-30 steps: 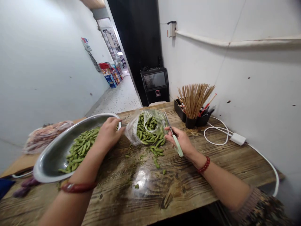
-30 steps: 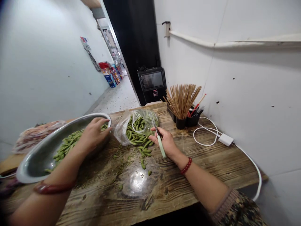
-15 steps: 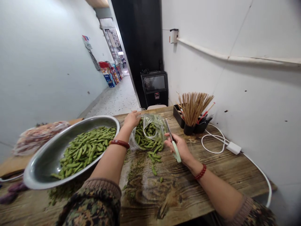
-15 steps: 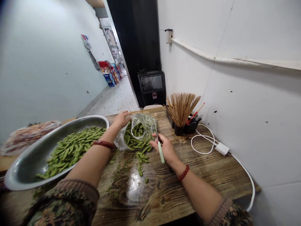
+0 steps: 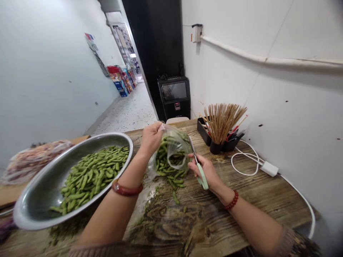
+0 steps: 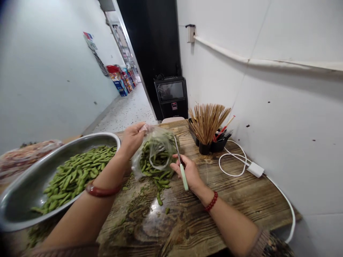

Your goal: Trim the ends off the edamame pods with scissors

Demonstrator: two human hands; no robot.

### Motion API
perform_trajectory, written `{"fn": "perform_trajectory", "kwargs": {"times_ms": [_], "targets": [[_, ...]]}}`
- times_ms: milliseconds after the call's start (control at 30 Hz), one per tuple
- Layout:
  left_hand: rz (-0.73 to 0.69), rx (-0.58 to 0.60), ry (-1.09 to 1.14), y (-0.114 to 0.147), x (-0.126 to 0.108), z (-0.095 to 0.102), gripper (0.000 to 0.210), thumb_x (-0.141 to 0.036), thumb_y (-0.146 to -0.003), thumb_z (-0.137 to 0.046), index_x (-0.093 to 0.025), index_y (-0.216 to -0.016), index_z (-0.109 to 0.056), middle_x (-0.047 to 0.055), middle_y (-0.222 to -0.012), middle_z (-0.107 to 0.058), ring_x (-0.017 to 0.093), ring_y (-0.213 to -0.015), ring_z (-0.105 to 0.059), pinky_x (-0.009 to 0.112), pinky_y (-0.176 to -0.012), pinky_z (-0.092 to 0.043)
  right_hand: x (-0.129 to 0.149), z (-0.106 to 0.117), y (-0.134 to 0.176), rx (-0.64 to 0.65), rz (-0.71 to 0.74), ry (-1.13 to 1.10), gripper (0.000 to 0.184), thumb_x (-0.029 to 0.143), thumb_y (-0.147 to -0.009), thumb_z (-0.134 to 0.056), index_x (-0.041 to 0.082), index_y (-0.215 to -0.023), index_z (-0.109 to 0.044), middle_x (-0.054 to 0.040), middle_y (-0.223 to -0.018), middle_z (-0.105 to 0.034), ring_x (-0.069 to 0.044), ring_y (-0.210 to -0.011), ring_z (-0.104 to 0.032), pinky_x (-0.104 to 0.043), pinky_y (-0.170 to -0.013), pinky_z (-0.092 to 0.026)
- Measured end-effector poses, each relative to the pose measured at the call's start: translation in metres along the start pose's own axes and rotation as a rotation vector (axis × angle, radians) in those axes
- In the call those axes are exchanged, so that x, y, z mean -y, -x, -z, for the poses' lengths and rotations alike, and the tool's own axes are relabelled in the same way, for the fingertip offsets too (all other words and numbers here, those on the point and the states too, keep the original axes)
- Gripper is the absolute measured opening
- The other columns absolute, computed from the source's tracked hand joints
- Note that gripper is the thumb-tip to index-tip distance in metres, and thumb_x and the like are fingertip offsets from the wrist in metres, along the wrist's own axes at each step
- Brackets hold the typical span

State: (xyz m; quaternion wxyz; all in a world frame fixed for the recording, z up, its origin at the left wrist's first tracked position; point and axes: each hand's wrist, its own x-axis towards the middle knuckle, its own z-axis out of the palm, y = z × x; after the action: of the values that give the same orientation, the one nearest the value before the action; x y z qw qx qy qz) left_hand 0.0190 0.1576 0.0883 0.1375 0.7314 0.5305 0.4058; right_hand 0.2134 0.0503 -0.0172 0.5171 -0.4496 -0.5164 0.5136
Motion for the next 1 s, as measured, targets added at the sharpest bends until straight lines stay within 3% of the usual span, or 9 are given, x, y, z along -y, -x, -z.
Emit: {"fn": "perform_trajectory", "kwargs": {"times_ms": [133, 233, 367, 500, 600, 700, 800, 867, 1000], "targets": [[-0.010, 0.133, -0.027, 0.004, -0.004, -0.003, 0.027, -0.029, -0.079, -0.041, -0.016, -0.065, -0.060, 0.003, -0.066, -0.063, 0.017, -0.066, -0.056, 0.028, -0.069, -0.042, -0.002, 0.000, -0.001, 0.000, -0.003, 0.028, 0.042, 0.046, -0.075, -0.065, 0.017, -0.104, -0.059, 0.0058, -0.069, -0.046, -0.004, -0.045, -0.041, -0.017, -0.038, -0.037], [0.017, 0.141, -0.052, -0.001, 0.005, -0.006, 0.029, -0.030, -0.081, -0.040, -0.015, -0.065, -0.059, 0.005, -0.065, -0.062, 0.018, -0.064, -0.056, 0.029, -0.068, -0.043, -0.002, 0.001, -0.002, -0.008, -0.002, 0.027, 0.043, 0.048, -0.075, -0.065, 0.017, -0.104, -0.059, 0.0057, -0.069, -0.046, -0.004, -0.045, -0.042, -0.017, -0.038, -0.036], [0.013, 0.149, -0.106, 0.004, 0.014, -0.001, 0.024, -0.029, -0.080, -0.046, -0.014, -0.081, -0.065, 0.006, -0.078, -0.066, 0.020, -0.076, -0.058, 0.031, -0.073, -0.045, 0.000, 0.003, 0.000, -0.027, 0.025, -0.001, 0.045, 0.048, -0.076, -0.065, 0.017, -0.108, -0.058, 0.0051, -0.072, -0.048, -0.004, -0.045, -0.042, -0.017, -0.039, -0.036], [-0.060, 0.033, -0.187, 0.039, 0.011, 0.016, 0.036, -0.022, -0.077, -0.052, -0.013, -0.111, -0.061, 0.011, -0.110, -0.065, 0.023, -0.098, -0.059, 0.034, -0.085, -0.046, 0.005, 0.002, 0.005, -0.007, 0.057, -0.035, 0.046, 0.048, -0.077, -0.064, 0.019, -0.112, -0.057, 0.0041, -0.076, -0.048, -0.005, -0.047, -0.044, -0.017, -0.039, -0.036], [0.008, -0.125, -0.179, 0.079, 0.002, 0.033, 0.031, -0.024, -0.081, -0.052, -0.014, -0.108, -0.061, 0.009, -0.104, -0.066, 0.021, -0.093, -0.061, 0.034, -0.086, -0.048, 0.012, 0.004, 0.011, 0.055, 0.161, 0.030, 0.045, 0.046, -0.081, -0.062, 0.020, -0.116, -0.056, 0.0022, -0.079, -0.052, -0.007, -0.052, -0.047, -0.019, -0.045, -0.040], [0.067, -0.140, -0.201, 0.127, -0.011, 0.042, 0.023, -0.028, -0.084, -0.052, -0.015, -0.098, -0.064, 0.007, -0.093, -0.067, 0.020, -0.084, -0.063, 0.034, -0.082, -0.050, 0.020, 0.005, 0.018, 0.142, 0.366, 0.194, 0.044, 0.043, -0.083, -0.062, 0.018, -0.118, -0.057, -0.0016, -0.085, -0.057, -0.011, -0.065, -0.052, -0.023, -0.059, -0.045], [-0.038, 0.044, -0.203, 0.184, -0.029, 0.032, 0.020, -0.025, -0.087, -0.050, -0.017, -0.099, -0.064, 0.010, -0.099, -0.067, 0.023, -0.097, -0.062, 0.037, -0.089, -0.049, 0.025, 0.003, 0.024, 0.230, 0.532, 0.315, 0.044, 0.045, -0.084, -0.061, 0.017, -0.118, -0.059, -0.0044, -0.089, -0.058, -0.016, -0.078, -0.055, -0.028, -0.073, -0.047], [-0.124, 0.268, -0.196, 0.223, -0.043, 0.017, 0.026, -0.024, -0.087, -0.051, -0.019, -0.110, -0.061, 0.012, -0.115, -0.065, 0.024, -0.109, -0.058, 0.038, -0.094, -0.048, 0.024, 0.001, 0.026, 0.254, 0.560, 0.348, 0.043, 0.045, -0.086, -0.058, 0.018, -0.118, -0.060, -0.0048, -0.089, -0.058, -0.016, -0.080, -0.055, -0.030, -0.075, -0.046], [-0.253, 0.675, -0.209, 0.285, -0.070, -0.012, 0.046, -0.031, -0.089, -0.048, -0.020, -0.133, -0.047, 0.007, -0.147, -0.042, 0.024, -0.136, -0.034, 0.041, -0.112, -0.034, 0.018, 0.001, 0.023, 0.164, 0.536, 0.360, 0.033, 0.041, -0.087, -0.058, 0.019, -0.110, -0.064, -0.0047, -0.088, -0.059, -0.017, -0.079, -0.056, -0.029, -0.075, -0.046]]}}
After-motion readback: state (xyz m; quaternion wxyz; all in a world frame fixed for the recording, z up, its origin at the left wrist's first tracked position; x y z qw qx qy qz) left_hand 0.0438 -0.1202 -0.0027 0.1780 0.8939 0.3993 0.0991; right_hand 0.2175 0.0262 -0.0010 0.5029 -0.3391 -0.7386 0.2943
